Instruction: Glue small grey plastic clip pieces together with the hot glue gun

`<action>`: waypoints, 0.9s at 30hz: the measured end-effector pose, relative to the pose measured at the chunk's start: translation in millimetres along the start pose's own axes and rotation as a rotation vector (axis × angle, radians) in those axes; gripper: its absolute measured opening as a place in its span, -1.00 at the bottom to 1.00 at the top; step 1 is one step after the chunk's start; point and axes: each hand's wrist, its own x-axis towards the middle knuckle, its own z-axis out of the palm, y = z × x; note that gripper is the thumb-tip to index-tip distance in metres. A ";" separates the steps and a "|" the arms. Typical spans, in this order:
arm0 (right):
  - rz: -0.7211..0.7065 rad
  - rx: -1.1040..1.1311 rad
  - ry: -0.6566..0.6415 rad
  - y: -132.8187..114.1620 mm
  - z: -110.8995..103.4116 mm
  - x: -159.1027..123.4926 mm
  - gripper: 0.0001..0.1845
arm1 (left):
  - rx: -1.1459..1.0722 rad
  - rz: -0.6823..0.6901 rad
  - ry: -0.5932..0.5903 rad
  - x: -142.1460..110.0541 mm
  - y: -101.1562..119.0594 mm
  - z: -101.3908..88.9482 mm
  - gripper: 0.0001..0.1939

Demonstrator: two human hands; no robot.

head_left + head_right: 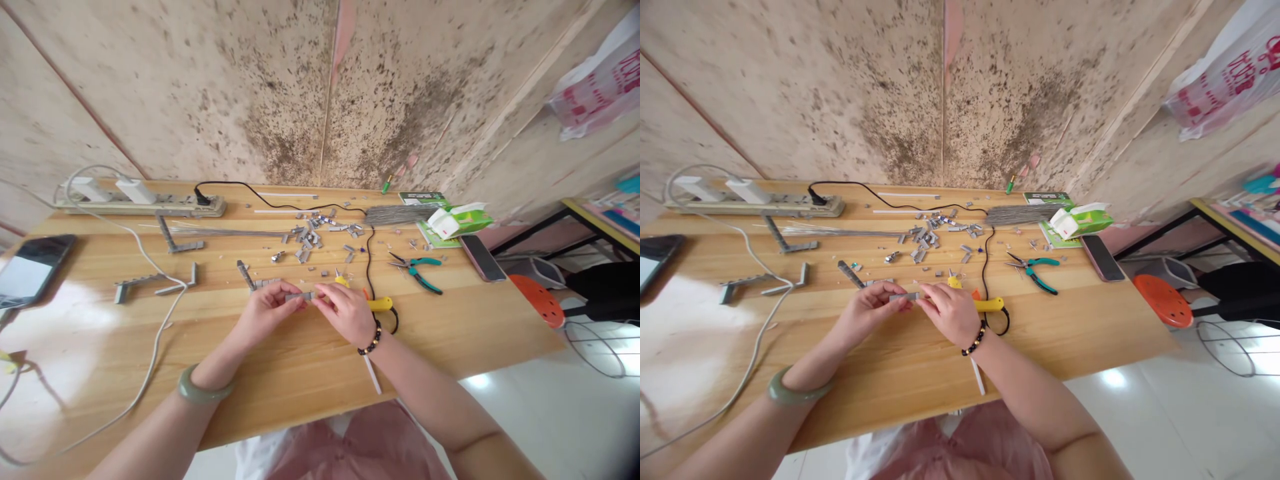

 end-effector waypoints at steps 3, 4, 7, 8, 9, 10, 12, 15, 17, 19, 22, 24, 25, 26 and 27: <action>-0.002 -0.002 -0.003 0.6 0.3 -0.2 -0.75 | 0.011 -0.012 0.012 -0.4 1.1 0.6 -0.72; -0.006 -0.001 0.002 0.6 0.3 -0.1 -0.75 | 0.013 -0.018 0.015 -0.7 1.9 0.9 -0.71; -0.008 0.001 0.012 0.3 0.1 0.2 -0.76 | 0.023 -0.025 0.022 -1.6 4.8 2.2 -0.69; -0.004 0.000 0.009 0.2 -0.1 0.3 -0.76 | 0.029 -0.025 0.025 -1.8 5.5 2.5 -0.69; 0.001 0.000 0.004 0.0 -0.3 0.3 -0.76 | 0.034 -0.024 0.028 -1.8 6.0 2.8 -0.68; 0.007 0.002 0.000 -0.1 -0.4 0.4 -0.75 | 0.037 -0.025 0.029 -1.8 6.2 2.8 -0.67; 0.012 0.010 -0.002 -0.4 -0.7 0.5 -0.75 | 0.036 -0.029 0.031 -1.4 6.1 2.5 -0.66; -0.007 0.020 0.011 -0.4 -0.8 0.7 -0.74 | 0.027 -0.034 0.037 -0.4 5.5 1.5 -0.65; -0.030 0.022 0.016 -0.2 -0.5 0.7 -0.74 | 0.019 -0.036 0.043 0.2 5.6 0.9 -0.64; -0.043 0.024 0.016 0.1 0.0 0.6 -0.73 | 0.013 -0.041 0.044 0.4 5.8 0.4 -0.63; -0.030 0.022 0.008 0.3 0.5 0.4 -0.73 | 0.011 -0.048 0.034 0.4 5.7 -0.8 -0.64; -0.017 0.020 0.001 0.1 0.3 0.4 -0.72 | -0.001 -0.051 0.025 0.5 5.4 -1.6 -0.66; -0.012 0.020 -0.004 0.0 0.2 0.4 -0.72 | -0.010 -0.052 0.021 0.5 5.3 -1.9 -0.66; -0.010 0.023 -0.006 -0.1 0.0 0.4 -0.72 | -0.018 -0.054 0.018 0.5 5.4 -2.1 -0.67; -0.012 0.026 -0.004 -0.3 -0.1 0.3 -0.72 | -0.026 -0.057 0.013 0.6 5.6 -2.1 -0.68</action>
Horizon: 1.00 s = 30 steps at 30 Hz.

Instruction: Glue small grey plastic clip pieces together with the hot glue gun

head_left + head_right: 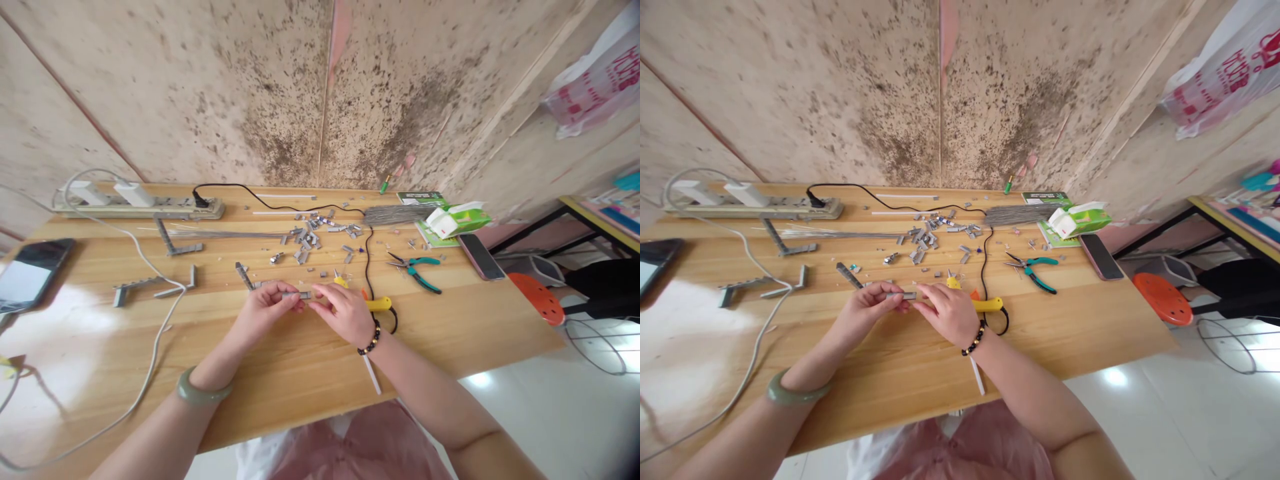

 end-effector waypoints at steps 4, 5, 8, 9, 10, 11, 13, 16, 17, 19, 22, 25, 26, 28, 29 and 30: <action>-0.017 0.001 0.011 -0.4 0.1 -1.2 -0.73 | -0.010 -0.021 -0.007 -0.3 1.2 1.3 -0.68; -0.016 -0.004 0.005 -0.5 0.3 -1.7 -0.74 | -0.008 -0.023 -0.006 -0.4 1.3 1.7 -0.69; -0.002 -0.018 -0.027 -0.9 1.1 -3.1 -0.78 | 0.003 -0.021 0.001 -0.4 0.3 1.7 -0.68; 0.001 -0.022 -0.034 -1.0 1.3 -3.4 -0.79 | 0.007 -0.020 0.001 -0.4 -0.3 1.5 -0.68; 0.002 -0.026 -0.038 -1.2 1.5 -3.5 -0.80 | 0.011 -0.018 0.001 -0.2 -0.9 1.2 -0.68; 0.002 -0.030 -0.041 -1.5 1.5 -3.5 -0.81 | 0.015 -0.017 0.001 -0.2 -1.4 0.9 -0.68; -0.005 -0.036 -0.045 -2.1 1.5 -3.1 -0.83 | 0.021 -0.012 0.000 -0.1 -1.8 0.6 -0.69; -0.019 -0.043 -0.048 -3.1 1.0 -1.9 -0.85 | 0.034 -0.002 -0.011 -0.6 -0.5 1.1 -0.70; -0.020 -0.045 -0.049 -3.4 0.8 -1.5 -0.85 | 0.044 0.001 -0.015 -0.8 0.5 1.5 -0.70; -0.017 -0.049 -0.054 -3.9 0.6 -1.0 -0.86 | 0.065 0.005 -0.021 -1.1 2.6 2.6 -0.70; -0.021 -0.061 -0.055 -4.2 0.6 -0.6 -0.86 | 0.086 0.005 -0.020 -1.2 4.7 4.0 -0.69; -0.031 -0.069 -0.052 -4.2 0.8 -0.6 -0.85 | 0.091 0.000 -0.017 -1.1 4.8 4.4 -0.69; -0.033 -0.069 -0.052 -4.1 0.9 -0.6 -0.85 | 0.090 -0.001 -0.017 -1.0 4.5 4.3 -0.69; -0.035 -0.066 -0.051 -4.0 1.0 -0.7 -0.85 | 0.085 -0.004 -0.020 -0.9 3.7 4.0 -0.69; -0.034 -0.064 -0.051 -4.0 1.1 -0.7 -0.85 | 0.082 -0.005 -0.022 -0.9 3.3 3.8 -0.69; -0.032 -0.062 -0.049 -3.9 1.2 -0.7 -0.85 | 0.078 -0.007 -0.022 -0.8 3.0 3.6 -0.69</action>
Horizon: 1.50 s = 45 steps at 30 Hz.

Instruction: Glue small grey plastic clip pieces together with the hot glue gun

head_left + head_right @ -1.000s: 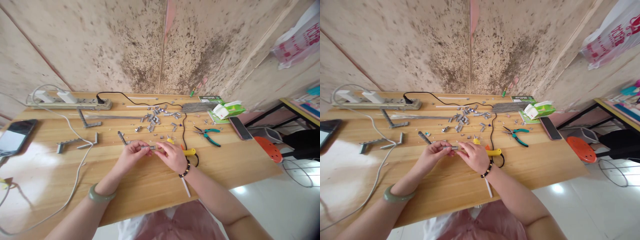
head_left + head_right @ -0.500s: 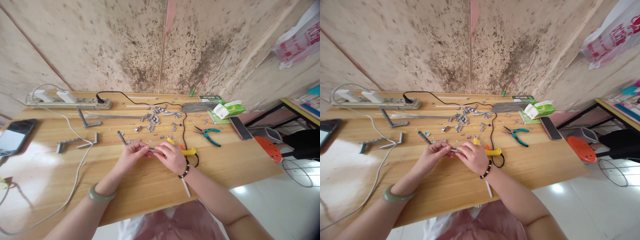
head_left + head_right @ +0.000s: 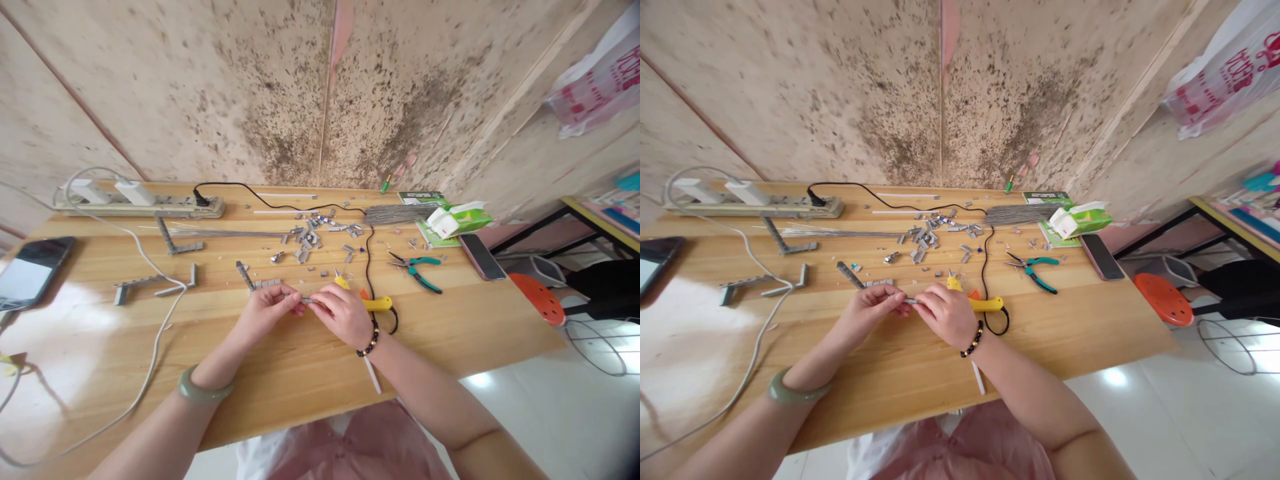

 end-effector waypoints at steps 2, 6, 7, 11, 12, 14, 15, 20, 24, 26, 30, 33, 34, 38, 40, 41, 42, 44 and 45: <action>0.005 0.006 0.003 0.3 0.3 -0.3 -0.85 | -0.004 -0.003 0.001 0.2 -0.6 -0.4 -0.69; 0.013 0.020 0.004 1.0 1.1 -1.3 -0.85 | -0.007 0.000 -0.003 0.6 -1.6 -1.2 -0.69; 0.016 0.022 0.002 1.1 1.2 -1.5 -0.84 | -0.009 0.003 -0.008 0.7 -1.9 -1.4 -0.70; 0.031 0.030 0.011 0.5 0.7 -1.5 -0.81 | -0.048 0.007 -0.008 0.9 -2.6 -2.3 -0.72; 0.033 0.034 0.021 0.3 0.3 -1.3 -0.80 | -0.066 0.007 -0.002 1.0 -2.6 -2.4 -0.72; 0.028 0.044 0.039 0.0 -0.5 -1.0 -0.77 | -0.092 0.009 0.006 0.9 -2.6 -2.7 -0.72; 0.025 0.049 0.046 0.0 -0.7 -0.9 -0.76 | -0.099 0.010 0.007 0.9 -2.7 -2.8 -0.71; 0.022 0.055 0.056 1.4 -0.6 -0.7 -0.75 | -0.116 -0.003 0.003 0.2 -3.2 -3.1 -0.70; 0.029 0.054 0.036 2.2 -0.4 -0.9 -0.77 | -0.117 -0.001 0.004 0.5 -3.0 -2.6 -0.71; 0.032 0.052 0.022 2.1 -0.7 -1.0 -0.80 | -0.103 0.000 0.003 1.0 -2.5 -2.2 -0.71; 0.029 0.060 0.013 1.2 -1.7 -0.6 -0.84 | -0.076 -0.007 0.012 1.5 -2.2 -1.3 -0.69; 0.030 0.066 0.006 0.2 -2.9 0.2 -0.85 | -0.058 -0.018 0.011 1.5 -2.9 -1.4 -0.68; 0.032 0.069 0.004 -0.2 -3.2 0.5 -0.85 | -0.056 -0.024 0.009 1.4 -3.1 -1.6 -0.67; 0.027 0.079 -0.005 -0.9 -4.3 1.2 -0.86 | -0.060 -0.042 -0.011 0.7 -3.0 -2.7 -0.67; 0.027 0.080 -0.003 -0.7 -4.2 1.0 -0.84 | -0.057 -0.035 -0.012 0.4 -2.4 -3.0 -0.67; 0.031 0.080 0.001 -0.5 -4.0 0.8 -0.81 | -0.054 -0.027 -0.010 0.4 -2.1 -3.1 -0.68; 0.037 0.082 0.006 -0.2 -3.7 0.5 -0.78 | -0.050 -0.017 -0.008 0.4 -2.0 -3.2 -0.69; 0.048 0.093 0.016 0.2 -3.2 0.1 -0.73 | -0.044 0.003 -0.011 0.8 -2.5 -3.4 -0.71; 0.051 0.101 0.018 0.3 -3.1 0.0 -0.72 | -0.044 0.013 -0.015 1.1 -3.1 -3.5 -0.72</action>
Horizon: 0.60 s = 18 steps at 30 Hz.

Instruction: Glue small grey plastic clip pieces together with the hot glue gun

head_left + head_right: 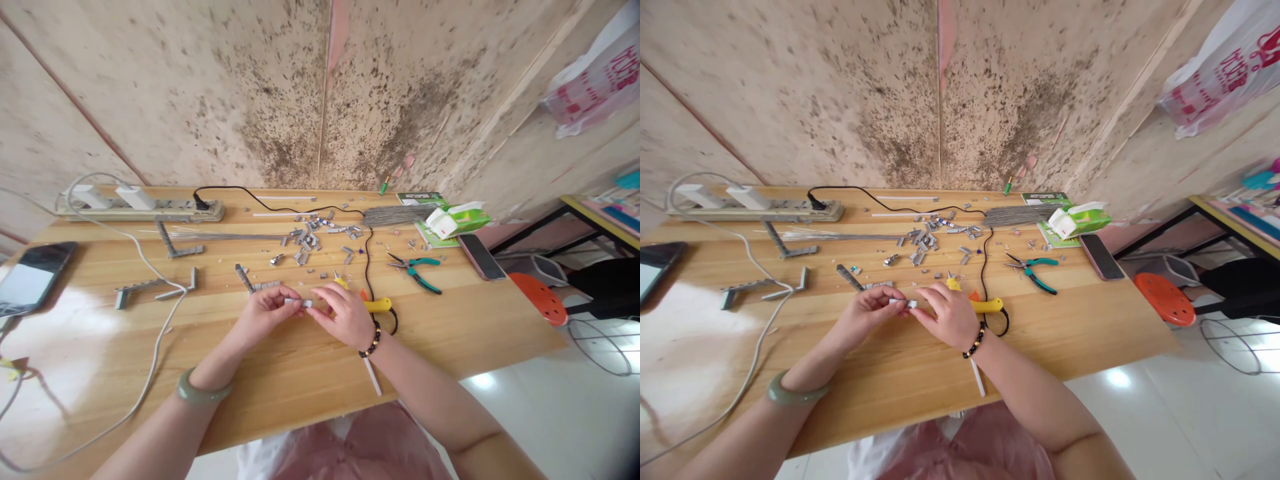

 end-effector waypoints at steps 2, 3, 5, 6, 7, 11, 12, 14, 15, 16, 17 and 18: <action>-0.002 0.011 -0.012 0.1 0.0 -0.1 -0.77 | -0.002 0.018 -0.007 0.5 -1.6 -0.6 -0.73; -0.007 0.013 -0.023 0.2 -0.2 0.0 -0.80 | -0.001 0.023 -0.010 0.6 -2.4 -1.0 -0.74; -0.020 0.007 -0.045 0.1 -0.7 0.3 -0.84 | 0.005 0.026 -0.014 0.6 -3.4 -1.6 -0.75; -0.025 0.002 -0.052 0.2 -0.9 0.4 -0.85 | 0.008 0.024 -0.017 0.4 -3.4 -1.7 -0.75; -0.029 -0.003 -0.053 0.2 -1.2 0.5 -0.85 | 0.011 0.022 -0.021 0.2 -3.1 -1.7 -0.75; -0.046 -0.033 -0.046 0.9 -1.8 0.6 -0.83 | 0.019 0.015 -0.049 -1.0 0.0 -0.8 -0.72; -0.054 -0.037 -0.048 1.2 -1.9 0.5 -0.83 | 0.019 0.013 -0.060 -1.3 0.7 -0.5 -0.70; -0.065 -0.043 -0.055 1.6 -1.9 0.4 -0.83 | 0.025 0.009 -0.082 -1.6 1.8 0.0 -0.67; -0.066 -0.044 -0.061 1.7 -1.9 0.4 -0.82 | 0.033 0.009 -0.086 -1.7 2.0 0.1 -0.67; -0.065 -0.045 -0.065 1.8 -1.7 0.3 -0.82 | 0.046 0.010 -0.084 -1.7 2.1 0.1 -0.67; -0.062 -0.044 -0.069 1.9 -1.5 0.2 -0.82 | 0.061 0.011 -0.078 -1.7 2.0 0.1 -0.66; -0.057 -0.041 -0.070 1.9 -1.2 0.1 -0.82 | 0.074 0.013 -0.068 -1.6 1.7 0.0 -0.66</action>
